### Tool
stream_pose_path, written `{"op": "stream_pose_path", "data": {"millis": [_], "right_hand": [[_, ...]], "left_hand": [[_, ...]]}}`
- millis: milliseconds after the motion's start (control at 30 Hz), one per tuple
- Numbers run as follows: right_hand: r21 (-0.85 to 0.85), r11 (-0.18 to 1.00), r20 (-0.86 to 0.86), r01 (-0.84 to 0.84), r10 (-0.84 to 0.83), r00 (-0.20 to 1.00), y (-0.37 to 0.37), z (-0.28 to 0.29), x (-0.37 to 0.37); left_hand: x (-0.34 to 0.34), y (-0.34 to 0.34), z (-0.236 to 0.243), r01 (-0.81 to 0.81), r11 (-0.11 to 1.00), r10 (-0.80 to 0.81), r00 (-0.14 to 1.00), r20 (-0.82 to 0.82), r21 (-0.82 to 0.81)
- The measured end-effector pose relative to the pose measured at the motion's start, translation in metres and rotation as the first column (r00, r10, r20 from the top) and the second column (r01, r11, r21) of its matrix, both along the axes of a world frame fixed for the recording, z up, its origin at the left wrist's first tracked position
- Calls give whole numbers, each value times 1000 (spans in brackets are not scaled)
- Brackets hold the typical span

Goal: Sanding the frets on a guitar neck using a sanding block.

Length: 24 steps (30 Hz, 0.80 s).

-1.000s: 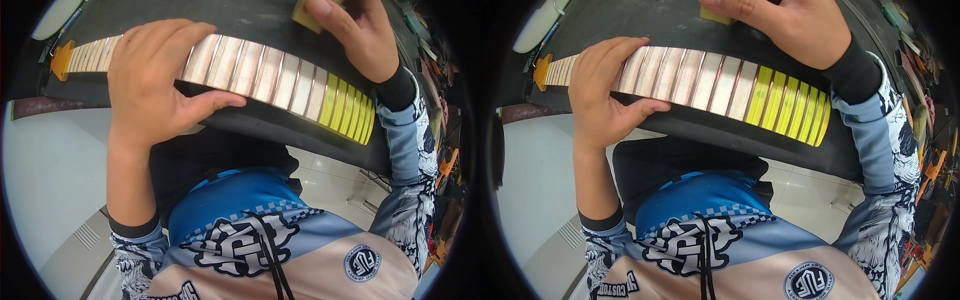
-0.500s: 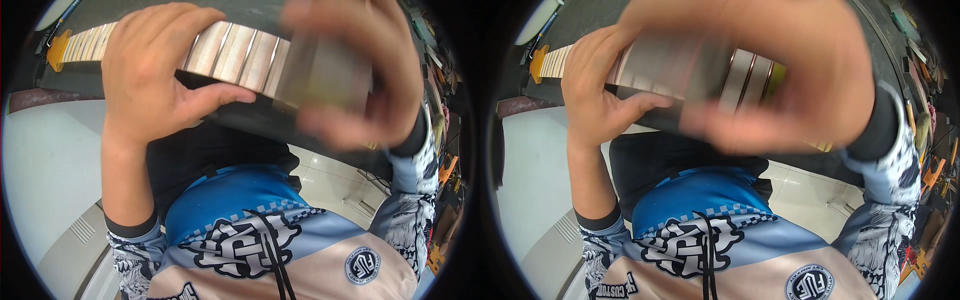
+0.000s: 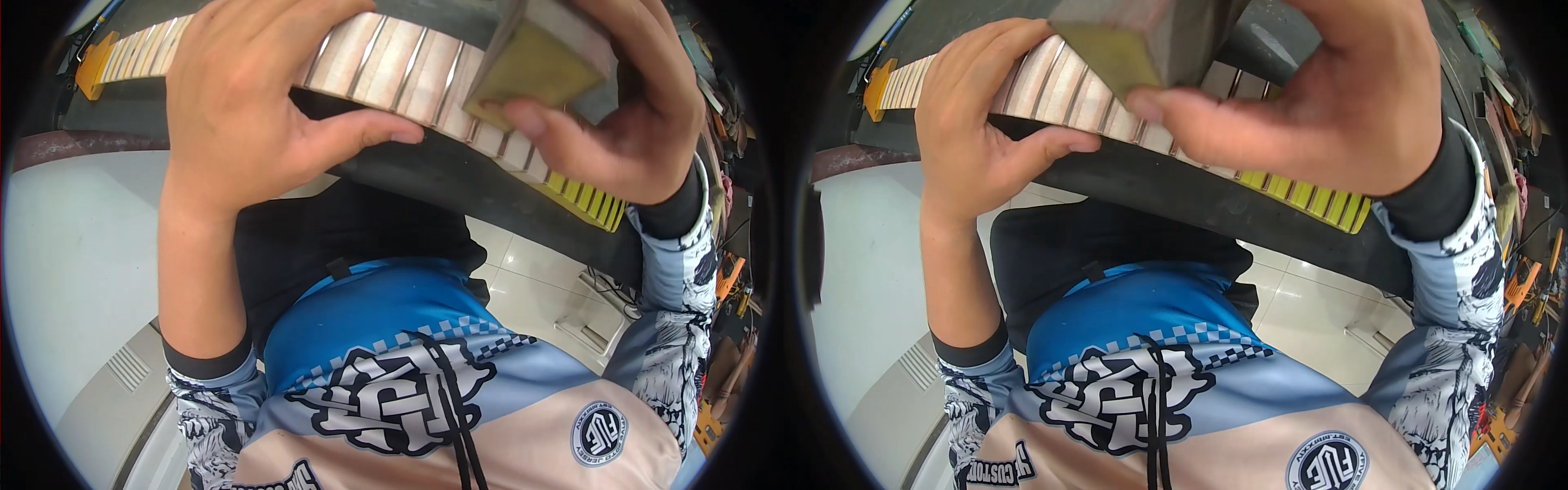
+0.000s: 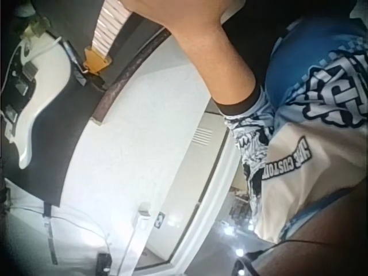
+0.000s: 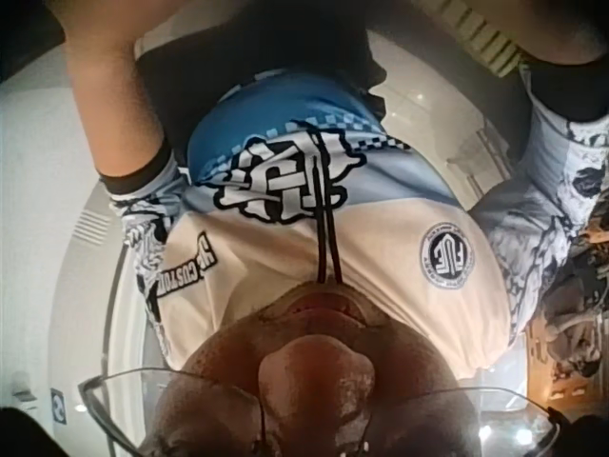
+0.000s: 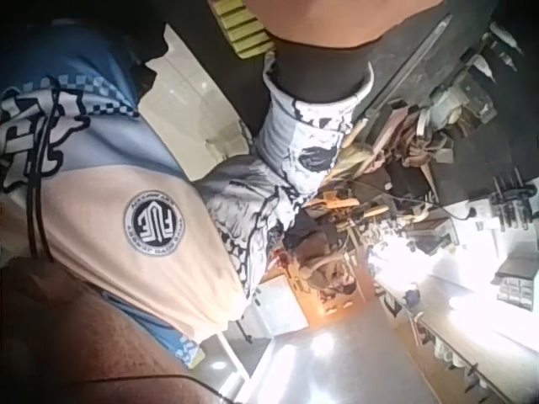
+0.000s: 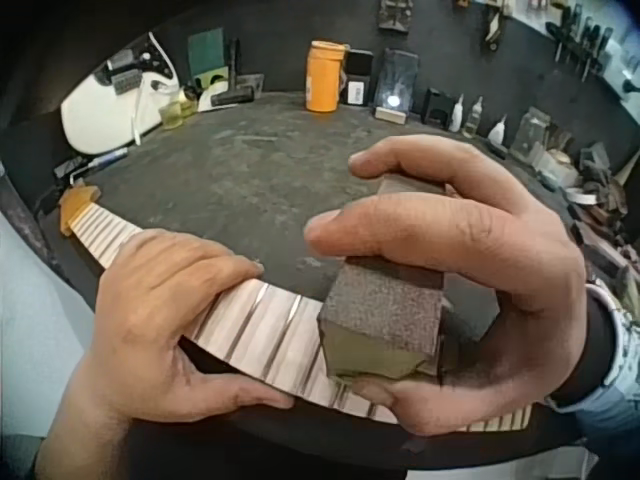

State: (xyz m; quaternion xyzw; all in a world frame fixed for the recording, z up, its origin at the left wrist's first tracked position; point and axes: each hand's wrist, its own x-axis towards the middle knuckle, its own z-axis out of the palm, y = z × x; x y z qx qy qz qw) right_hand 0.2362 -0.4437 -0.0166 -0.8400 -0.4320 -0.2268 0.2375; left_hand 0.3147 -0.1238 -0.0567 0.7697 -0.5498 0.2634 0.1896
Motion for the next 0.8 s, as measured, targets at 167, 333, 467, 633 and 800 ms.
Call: {"op": "stream_pose_path", "data": {"millis": [167, 333, 467, 633, 800], "right_hand": [[-32, 999, 54, -1, 2, 999, 56, 9, -11], [-60, 998, 116, -2, 9, 993, 63, 9, -6], [-99, 994, 162, 33, -16, 987, -22, 0, 11], [-131, 991, 215, 33, -4, 977, 57, 12, -6], [-154, 987, 269, 33, 10, 963, 72, 12, 0]], "left_hand": [[7, 7, -2, -9, 999, 6, 999, 44, 52], [9, -1, -9, 28, 987, -19, 998, 58, -156], [8, -4, -6, 48, 998, -47, 999, 19, -48], [8, -6, -9, 36, 987, -29, 999, 46, -159], [8, -1, -9, 21, 990, -13, 998, 55, -137]]}}
